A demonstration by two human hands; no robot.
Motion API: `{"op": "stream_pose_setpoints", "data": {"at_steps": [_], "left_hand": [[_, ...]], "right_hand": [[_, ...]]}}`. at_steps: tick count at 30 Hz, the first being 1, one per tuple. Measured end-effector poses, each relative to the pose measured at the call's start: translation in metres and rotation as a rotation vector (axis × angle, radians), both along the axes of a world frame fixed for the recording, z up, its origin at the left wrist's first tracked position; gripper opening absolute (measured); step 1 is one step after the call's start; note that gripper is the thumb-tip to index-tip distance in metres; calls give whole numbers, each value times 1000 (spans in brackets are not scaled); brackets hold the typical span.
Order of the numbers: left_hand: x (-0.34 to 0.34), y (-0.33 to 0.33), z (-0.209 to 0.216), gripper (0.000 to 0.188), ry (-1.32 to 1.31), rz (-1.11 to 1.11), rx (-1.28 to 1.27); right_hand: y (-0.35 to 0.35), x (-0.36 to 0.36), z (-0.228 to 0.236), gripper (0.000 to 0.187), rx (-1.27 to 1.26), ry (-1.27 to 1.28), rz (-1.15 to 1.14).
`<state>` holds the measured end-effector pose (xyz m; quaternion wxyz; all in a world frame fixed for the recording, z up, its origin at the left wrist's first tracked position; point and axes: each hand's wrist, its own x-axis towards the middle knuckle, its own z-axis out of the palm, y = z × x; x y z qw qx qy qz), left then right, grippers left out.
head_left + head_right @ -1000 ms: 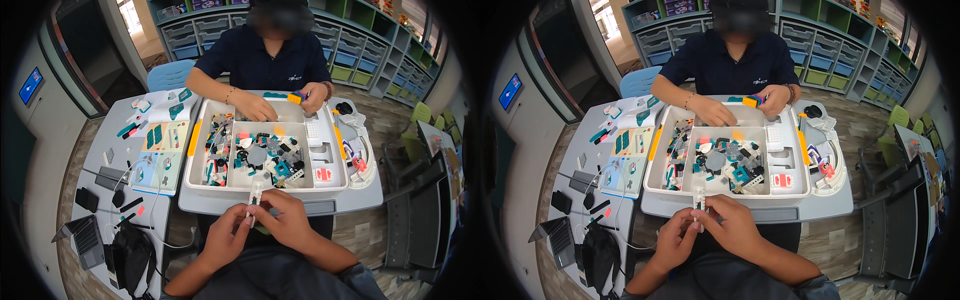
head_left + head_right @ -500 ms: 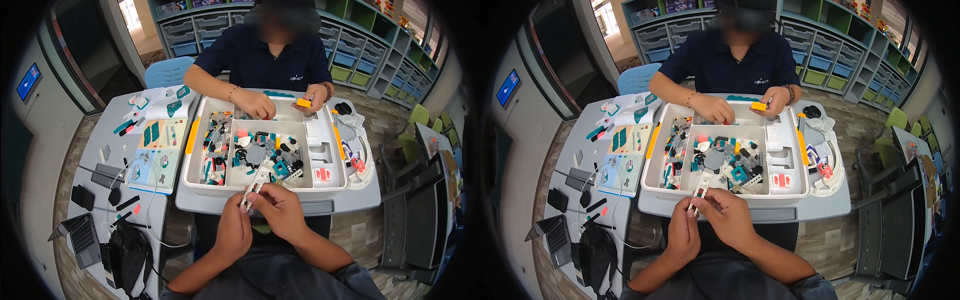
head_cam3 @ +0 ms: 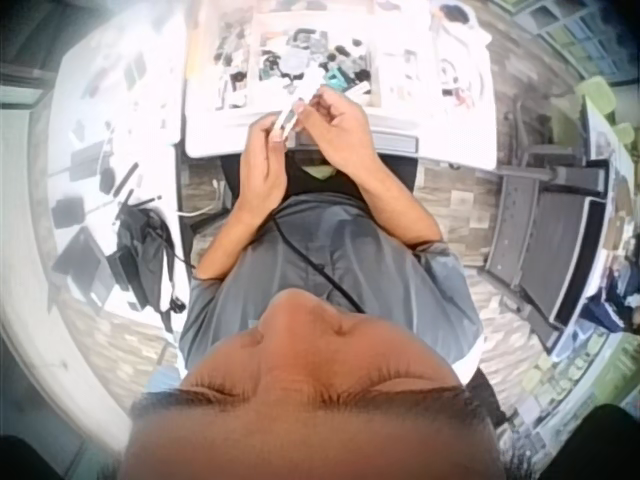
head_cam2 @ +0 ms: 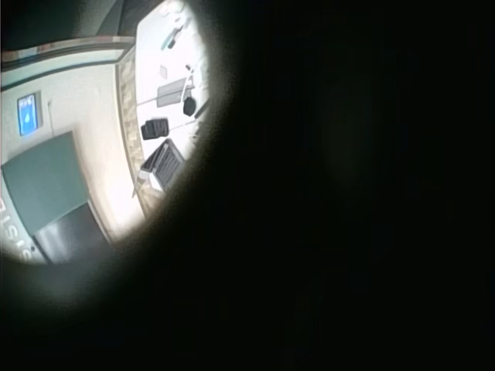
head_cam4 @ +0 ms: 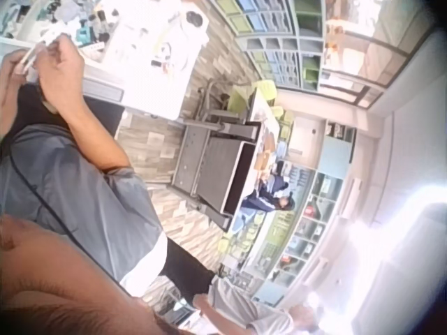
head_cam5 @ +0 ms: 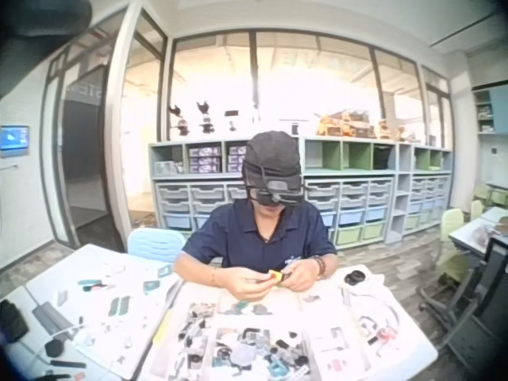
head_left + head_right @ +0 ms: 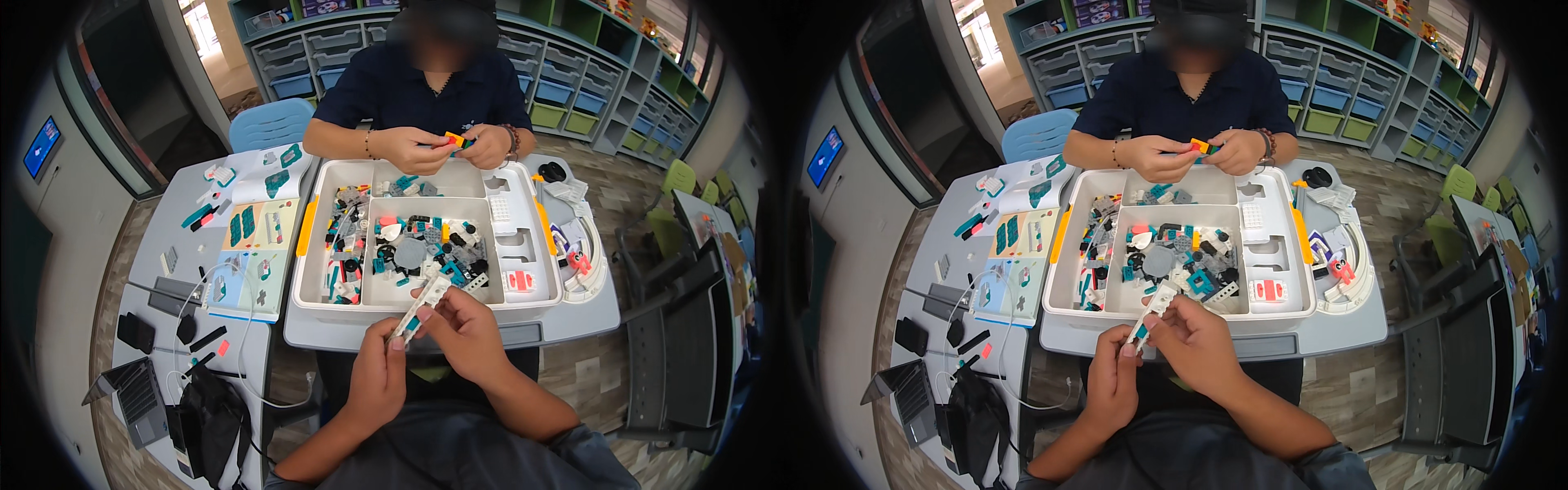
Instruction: The person assembles small plastic building blocks into a structure, selecting pieces from a divided tray and connecting them by hand. The person also briefly handles a black bag and a laptop on the table.
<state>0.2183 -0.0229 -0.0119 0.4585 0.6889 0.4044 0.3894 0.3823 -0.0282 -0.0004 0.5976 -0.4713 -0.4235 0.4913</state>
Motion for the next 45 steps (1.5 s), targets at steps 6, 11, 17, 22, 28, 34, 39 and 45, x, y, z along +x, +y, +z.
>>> {"op": "stream_pose_setpoints", "data": {"at_steps": [6, 11, 17, 22, 28, 34, 39, 45], "left_hand": [[10, 36, 30, 26, 6, 15, 375], [11, 69, 33, 28, 16, 110, 209], [20, 106, 13, 30, 122, 234, 369], [21, 122, 6, 33, 163, 284, 291], [29, 127, 7, 36, 221, 277, 232], [37, 129, 9, 36, 267, 286, 305], [43, 134, 10, 38, 172, 225, 223], [44, 136, 18, 40, 158, 193, 87]], "right_hand": [[15, -7, 15, 19, 184, -236, -16], [53, -14, 42, 30, 120, -507, -14], [102, -22, 28, 34, 209, -782, -157], [120, -30, 24, 36, 156, -808, -167], [127, -25, 18, 39, 133, -803, -179], [135, -16, 12, 40, 132, -783, -198], [143, -13, 3, 40, 146, -800, -246], [146, -7, 0, 39, 149, -768, -239]]}}
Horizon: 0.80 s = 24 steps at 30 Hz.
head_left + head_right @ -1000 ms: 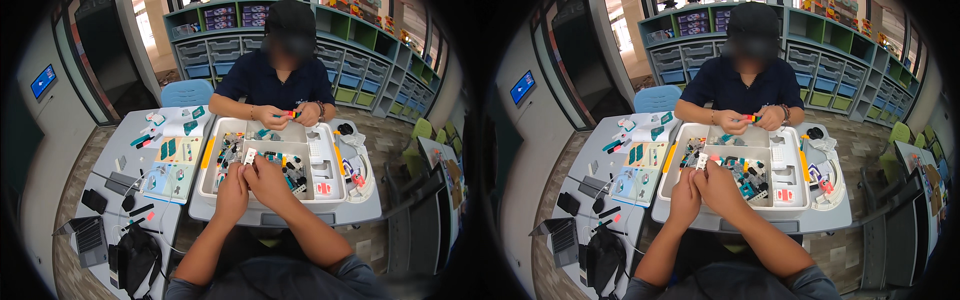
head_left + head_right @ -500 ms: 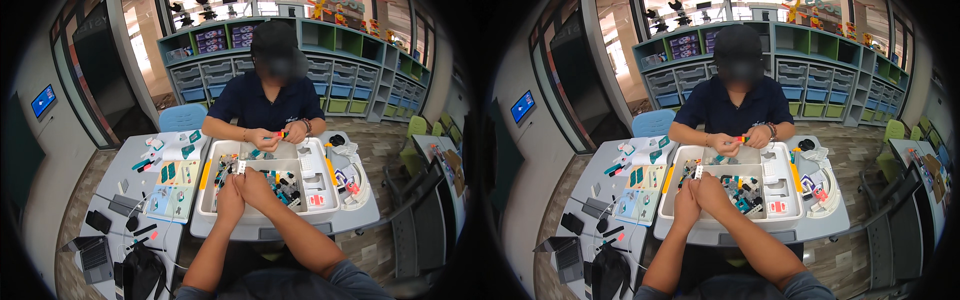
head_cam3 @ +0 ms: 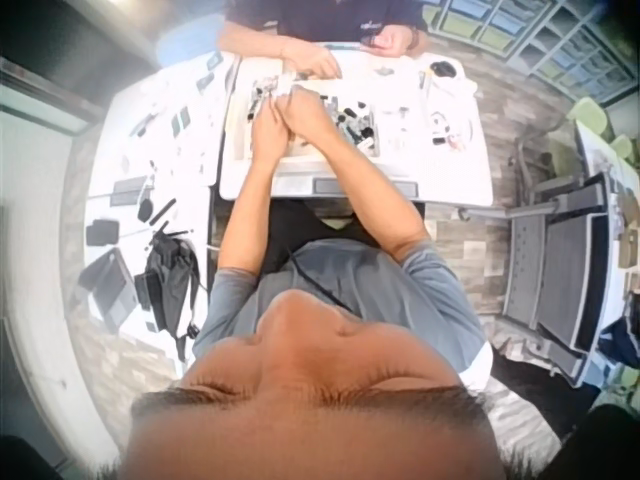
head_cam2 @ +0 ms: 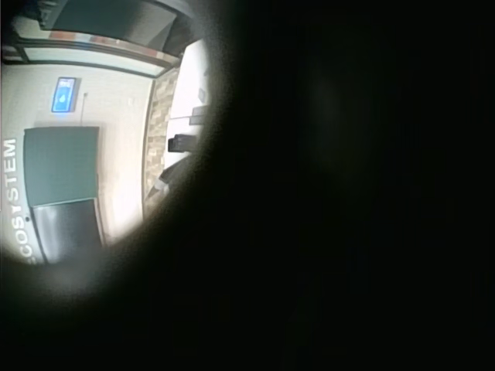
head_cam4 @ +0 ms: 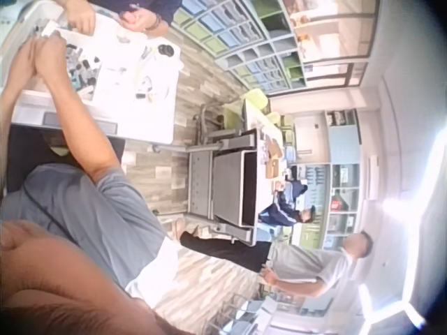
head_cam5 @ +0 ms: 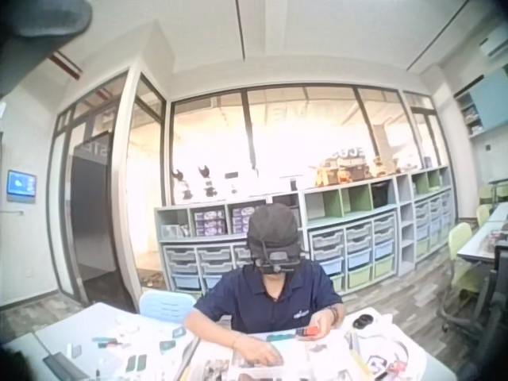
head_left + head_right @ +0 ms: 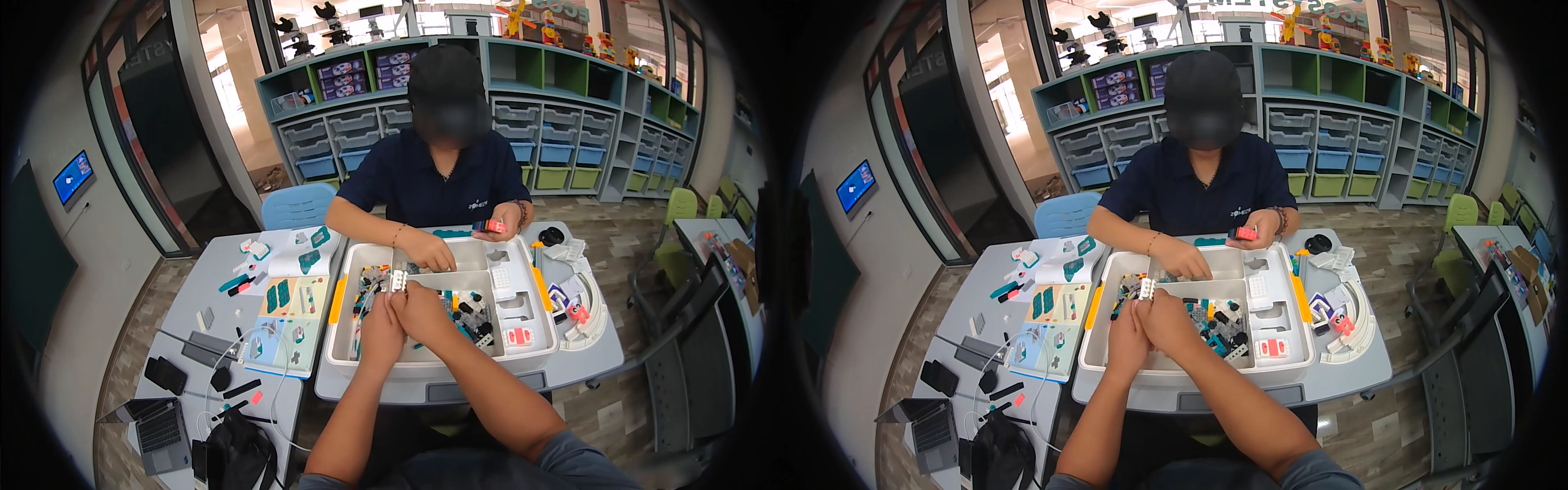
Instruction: The person assembles small plastic building blocks into a structure, selecting pieces from a divided tray and connecting them by hand. The person also briefly handles a black bag and a laptop on the table.
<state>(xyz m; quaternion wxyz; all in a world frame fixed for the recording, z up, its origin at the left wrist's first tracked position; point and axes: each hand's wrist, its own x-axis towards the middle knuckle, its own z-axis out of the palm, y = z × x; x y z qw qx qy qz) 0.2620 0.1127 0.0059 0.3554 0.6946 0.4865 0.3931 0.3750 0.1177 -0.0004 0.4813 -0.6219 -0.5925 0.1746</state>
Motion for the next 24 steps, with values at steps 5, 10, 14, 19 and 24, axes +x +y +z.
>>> {"op": "stream_pose_setpoints", "data": {"at_steps": [5, 10, 14, 19, 24], "left_hand": [[-5, -1, 3, 42, -222, -2, -64], [-2, -6, 2, 38, -148, 16, 26], [-2, -5, 1, 36, -136, -11, 48], [-2, -3, 0, 35, -90, 1, 137], [-6, -1, -7, 32, -19, 0, 234]], "right_hand": [[-18, 3, 22, 31, -78, 204, 125], [-21, 8, 12, 26, -80, 298, 141], [-22, 10, 5, 26, -30, 258, 149], [-20, 11, -4, 25, 19, 247, 162], [-27, 14, 3, 24, -80, 314, 219]]}}
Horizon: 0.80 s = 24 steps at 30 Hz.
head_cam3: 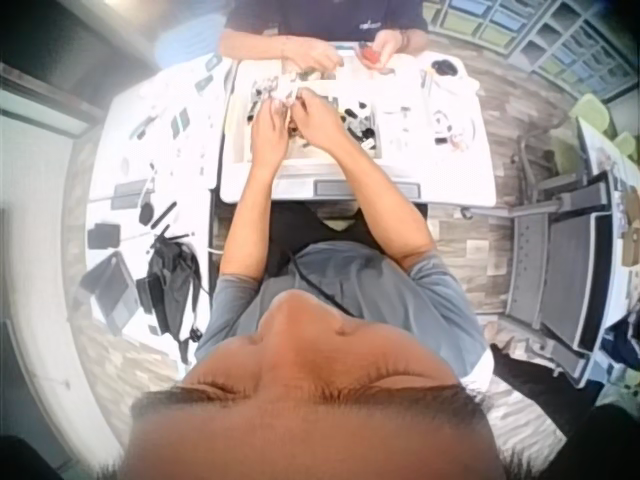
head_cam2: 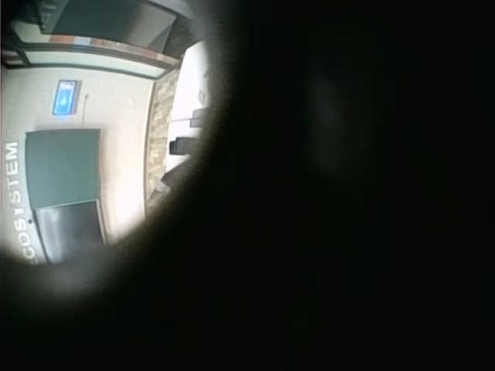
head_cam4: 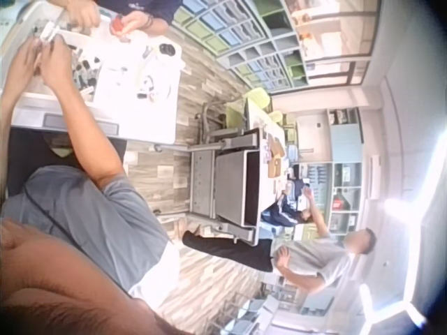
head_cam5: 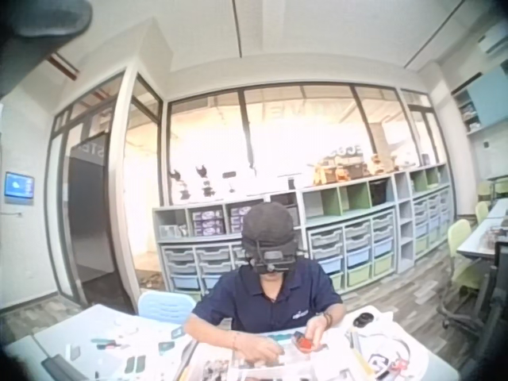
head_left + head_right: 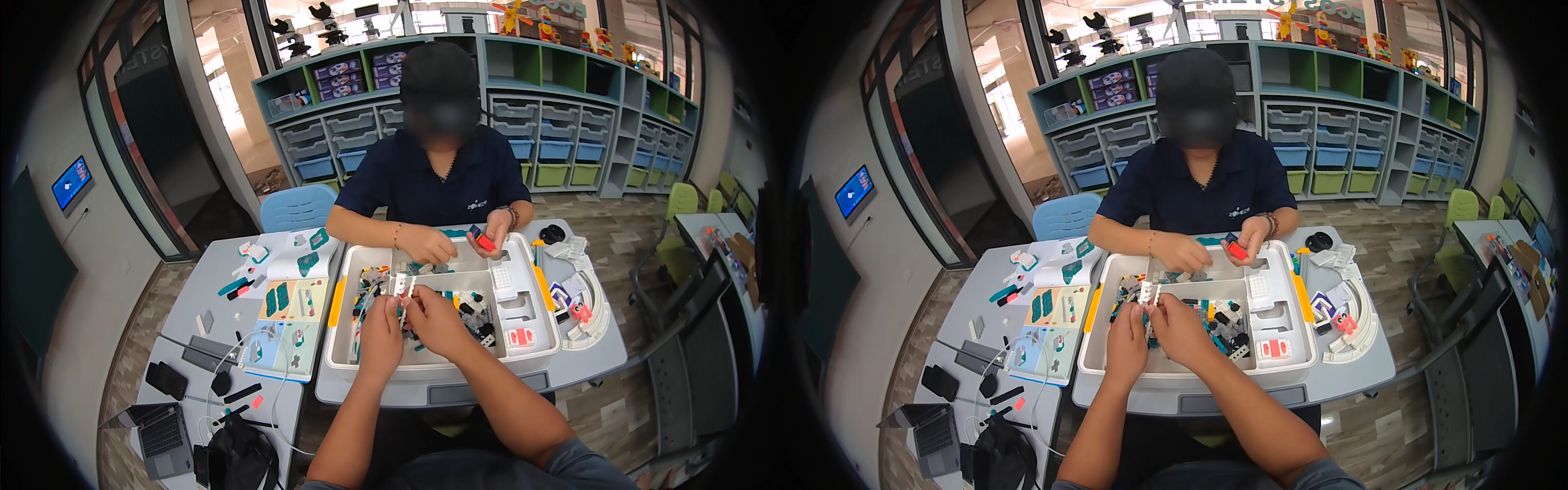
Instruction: The person assembles small plastic building blocks into a structure, selecting pieces from a divided tray and connecting them by hand. The person also briefly handles a black bag and a laptop on the table.
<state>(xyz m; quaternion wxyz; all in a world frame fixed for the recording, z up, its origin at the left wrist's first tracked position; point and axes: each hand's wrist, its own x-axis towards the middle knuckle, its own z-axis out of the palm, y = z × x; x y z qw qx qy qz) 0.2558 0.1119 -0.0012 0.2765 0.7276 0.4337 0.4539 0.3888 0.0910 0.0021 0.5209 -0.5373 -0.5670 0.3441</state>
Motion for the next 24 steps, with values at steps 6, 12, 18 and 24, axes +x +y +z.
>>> {"op": "stream_pose_setpoints", "data": {"at_steps": [6, 12, 18, 24], "left_hand": [[-14, 5, 2, 35, -61, 76, -52], [-19, 3, 5, 38, -397, -96, -341], [-11, 5, -1, 36, -522, -254, -424], [-10, 3, -1, 31, -659, -305, -458]], "right_hand": [[-8, 15, 6, 24, 3, 112, -87], [-2, 17, -2, 23, 13, 295, -6], [-2, 7, -3, 15, 58, 153, -19], [-14, 9, 8, 31, 122, -151, 8]]}}
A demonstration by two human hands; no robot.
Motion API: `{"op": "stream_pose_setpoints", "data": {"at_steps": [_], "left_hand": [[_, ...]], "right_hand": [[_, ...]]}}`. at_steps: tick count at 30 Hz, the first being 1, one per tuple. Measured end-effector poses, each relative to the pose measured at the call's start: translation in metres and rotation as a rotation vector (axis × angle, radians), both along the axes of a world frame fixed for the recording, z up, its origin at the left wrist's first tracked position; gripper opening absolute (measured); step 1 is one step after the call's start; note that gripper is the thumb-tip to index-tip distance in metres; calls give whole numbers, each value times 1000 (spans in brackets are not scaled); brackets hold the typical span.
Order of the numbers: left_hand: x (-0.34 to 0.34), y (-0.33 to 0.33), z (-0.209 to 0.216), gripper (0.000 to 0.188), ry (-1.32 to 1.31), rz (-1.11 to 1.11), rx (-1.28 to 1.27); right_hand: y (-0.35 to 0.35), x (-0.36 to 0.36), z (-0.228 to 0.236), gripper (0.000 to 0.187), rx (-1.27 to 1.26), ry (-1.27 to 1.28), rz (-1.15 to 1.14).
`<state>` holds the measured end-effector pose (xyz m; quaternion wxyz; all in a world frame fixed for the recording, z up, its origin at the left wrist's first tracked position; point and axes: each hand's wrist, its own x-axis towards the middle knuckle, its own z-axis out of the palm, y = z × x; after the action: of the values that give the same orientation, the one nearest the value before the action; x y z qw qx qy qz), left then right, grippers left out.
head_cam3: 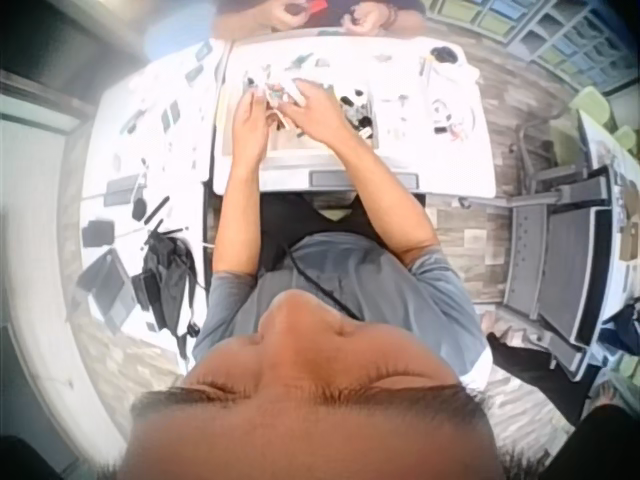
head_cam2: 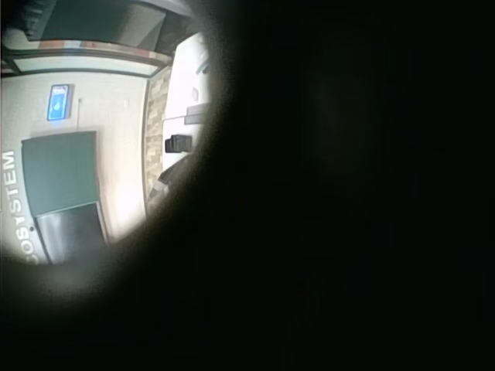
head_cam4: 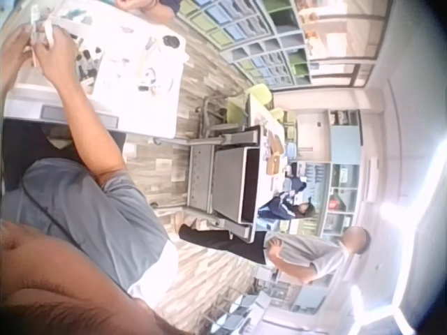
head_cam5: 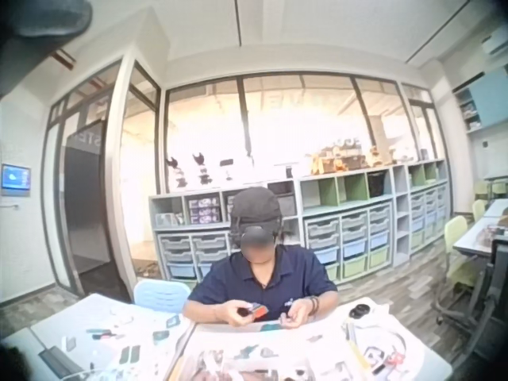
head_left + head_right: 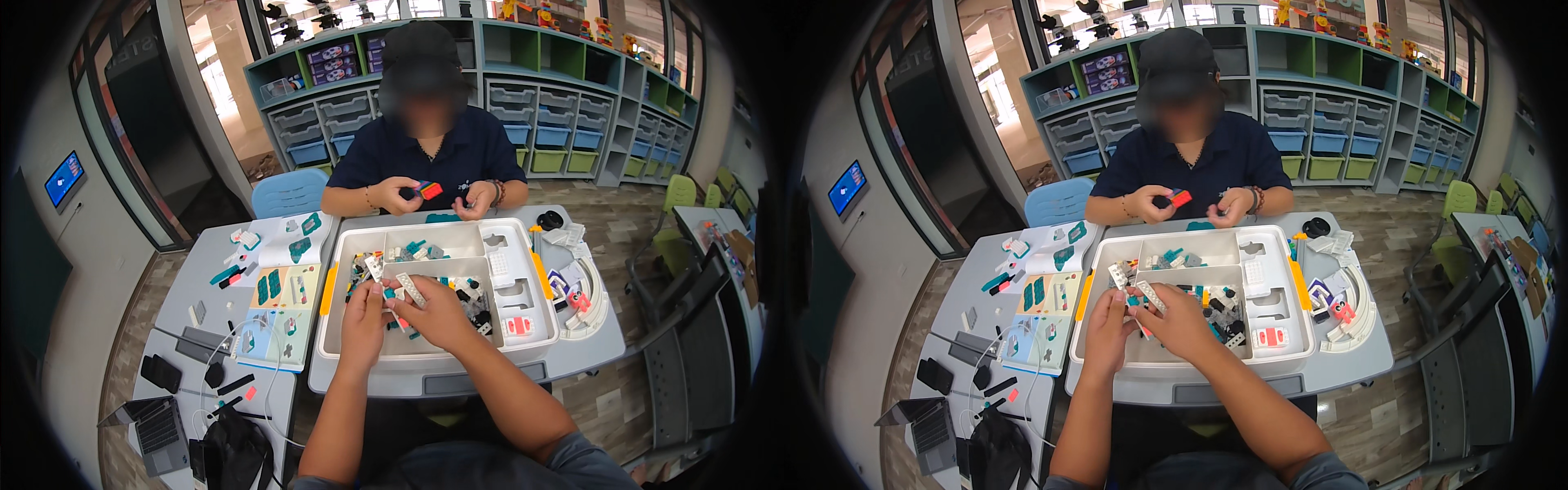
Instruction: The person assembles small plastic building blocks into a structure, selecting pieces from a divided tray and connecting them by hand. The person also briefly handles a black bag and a laptop on the table.
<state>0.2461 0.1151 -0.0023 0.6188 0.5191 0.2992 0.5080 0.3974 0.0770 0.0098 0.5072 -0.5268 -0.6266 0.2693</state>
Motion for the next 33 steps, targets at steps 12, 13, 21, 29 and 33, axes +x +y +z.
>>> {"op": "stream_pose_setpoints", "data": {"at_steps": [12, 13, 21, 29, 33], "left_hand": [[-3, -8, 3, 30, 251, 72, 222], [-2, -9, 4, 29, 273, 78, 256], [-2, 3, -9, 29, 382, 157, 364], [-1, -6, 6, 31, 112, 59, 27], [-10, -6, 3, 26, 132, 38, 46]], "right_hand": [[-2, 5, 3, 24, -167, 166, 94], [-2, 5, 3, 24, -199, 183, 99], [-1, 9, -3, 26, -125, 149, 69], [4, 9, -3, 30, -207, 336, 22], [6, 8, 3, 28, -266, 763, 142]]}}
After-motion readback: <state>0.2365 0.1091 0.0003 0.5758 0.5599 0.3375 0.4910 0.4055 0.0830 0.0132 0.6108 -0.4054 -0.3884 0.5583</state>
